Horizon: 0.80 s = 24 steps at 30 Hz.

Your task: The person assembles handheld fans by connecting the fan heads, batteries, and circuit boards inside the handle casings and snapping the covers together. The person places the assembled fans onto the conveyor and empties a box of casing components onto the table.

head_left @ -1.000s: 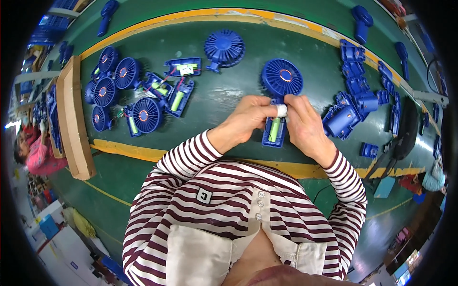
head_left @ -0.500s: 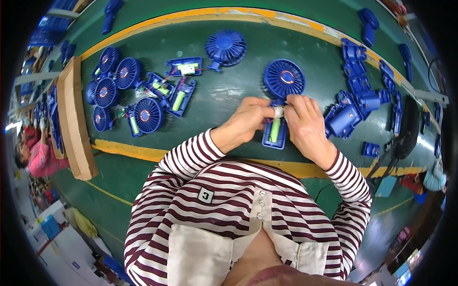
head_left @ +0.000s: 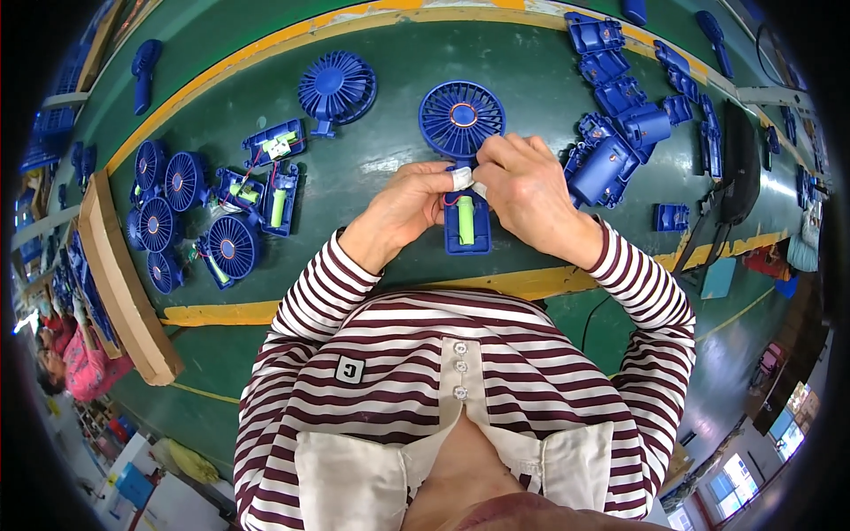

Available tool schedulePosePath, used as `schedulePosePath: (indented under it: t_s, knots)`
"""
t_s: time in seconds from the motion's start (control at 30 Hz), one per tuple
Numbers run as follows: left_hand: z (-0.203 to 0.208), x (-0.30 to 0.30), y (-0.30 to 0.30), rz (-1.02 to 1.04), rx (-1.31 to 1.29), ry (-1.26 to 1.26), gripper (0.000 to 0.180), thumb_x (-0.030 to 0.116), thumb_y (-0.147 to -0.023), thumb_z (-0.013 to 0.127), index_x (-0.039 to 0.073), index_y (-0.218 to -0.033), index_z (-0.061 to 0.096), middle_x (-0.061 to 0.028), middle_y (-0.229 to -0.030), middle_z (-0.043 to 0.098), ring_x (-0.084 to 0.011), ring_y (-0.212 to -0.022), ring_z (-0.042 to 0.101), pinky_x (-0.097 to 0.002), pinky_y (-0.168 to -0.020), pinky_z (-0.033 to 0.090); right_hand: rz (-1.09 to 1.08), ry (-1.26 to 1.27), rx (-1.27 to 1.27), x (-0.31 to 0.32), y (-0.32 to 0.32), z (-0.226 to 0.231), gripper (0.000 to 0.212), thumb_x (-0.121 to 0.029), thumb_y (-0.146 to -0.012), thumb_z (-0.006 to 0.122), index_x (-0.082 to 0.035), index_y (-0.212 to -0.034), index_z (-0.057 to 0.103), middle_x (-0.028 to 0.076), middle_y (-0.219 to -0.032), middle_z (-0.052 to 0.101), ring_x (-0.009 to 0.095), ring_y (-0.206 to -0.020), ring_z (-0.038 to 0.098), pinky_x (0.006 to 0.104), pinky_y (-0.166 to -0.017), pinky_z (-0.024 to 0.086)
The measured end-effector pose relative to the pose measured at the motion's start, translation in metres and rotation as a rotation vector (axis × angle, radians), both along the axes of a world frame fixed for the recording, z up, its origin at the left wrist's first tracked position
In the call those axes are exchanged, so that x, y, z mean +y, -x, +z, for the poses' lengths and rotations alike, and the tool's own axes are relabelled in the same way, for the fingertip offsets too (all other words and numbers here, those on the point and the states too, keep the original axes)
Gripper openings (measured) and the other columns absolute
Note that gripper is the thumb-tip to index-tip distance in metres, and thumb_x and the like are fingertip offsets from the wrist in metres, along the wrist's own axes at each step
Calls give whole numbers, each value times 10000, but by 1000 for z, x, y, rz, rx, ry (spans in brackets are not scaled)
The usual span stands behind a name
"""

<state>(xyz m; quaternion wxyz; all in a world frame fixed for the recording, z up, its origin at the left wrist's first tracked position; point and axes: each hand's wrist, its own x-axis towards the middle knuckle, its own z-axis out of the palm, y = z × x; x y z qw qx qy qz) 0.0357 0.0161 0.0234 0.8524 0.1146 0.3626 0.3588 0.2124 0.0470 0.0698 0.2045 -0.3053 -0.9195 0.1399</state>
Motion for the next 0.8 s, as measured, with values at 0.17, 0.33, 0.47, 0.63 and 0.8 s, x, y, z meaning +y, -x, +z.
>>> schedulePosePath:
  t_s: [0.17, 0.33, 0.47, 0.63, 0.8]
  knots:
    - [2, -1, -7, 140, 113, -69, 175, 48, -848, 492, 8, -1004, 560, -46, -880, 607, -106, -767, 593, -254, -667, 509, -167, 45, 166, -3, 4, -12, 90, -21, -652, 592, -36, -740, 582, 53, -797, 508, 227, -761, 505, 356, -630, 364]
    - [18, 12, -21, 434, 150, -110, 194, 34, -856, 482, 3, -1030, 564, -87, -1010, 614, -107, -810, 572, -241, -709, 477, -318, 77, 387, -22, 20, -16, 403, -121, -608, 644, 27, -957, 504, 185, -1049, 486, 343, -924, 479, 423, -790, 378]
    - [11, 13, -19, 497, 142, -169, 200, 29, -853, 501, -18, -1038, 559, -96, -1034, 601, -155, -906, 574, -285, -820, 463, -426, -171, 430, -22, 42, -40, 387, -108, -577, 686, 1, -902, 506, 160, -1021, 481, 317, -891, 485, 446, -795, 376]
    - [10, 13, -26, 572, 87, -219, 197, 19, -857, 499, -26, -1043, 547, -120, -1062, 581, -183, -958, 560, -301, -859, 450, -414, -315, 508, -9, 41, -56, 244, -67, -611, 657, -19, -806, 518, 126, -958, 514, 293, -863, 519, 445, -763, 417]
    - [9, 8, -23, 545, 90, -314, 265, 51, -864, 513, 6, -1125, 496, -149, -1133, 548, -228, -1045, 528, -348, -906, 424, -528, -6, 703, -17, 44, -51, 321, 12, -576, 666, 21, -855, 509, 137, -953, 507, 312, -877, 505, 386, -742, 430]
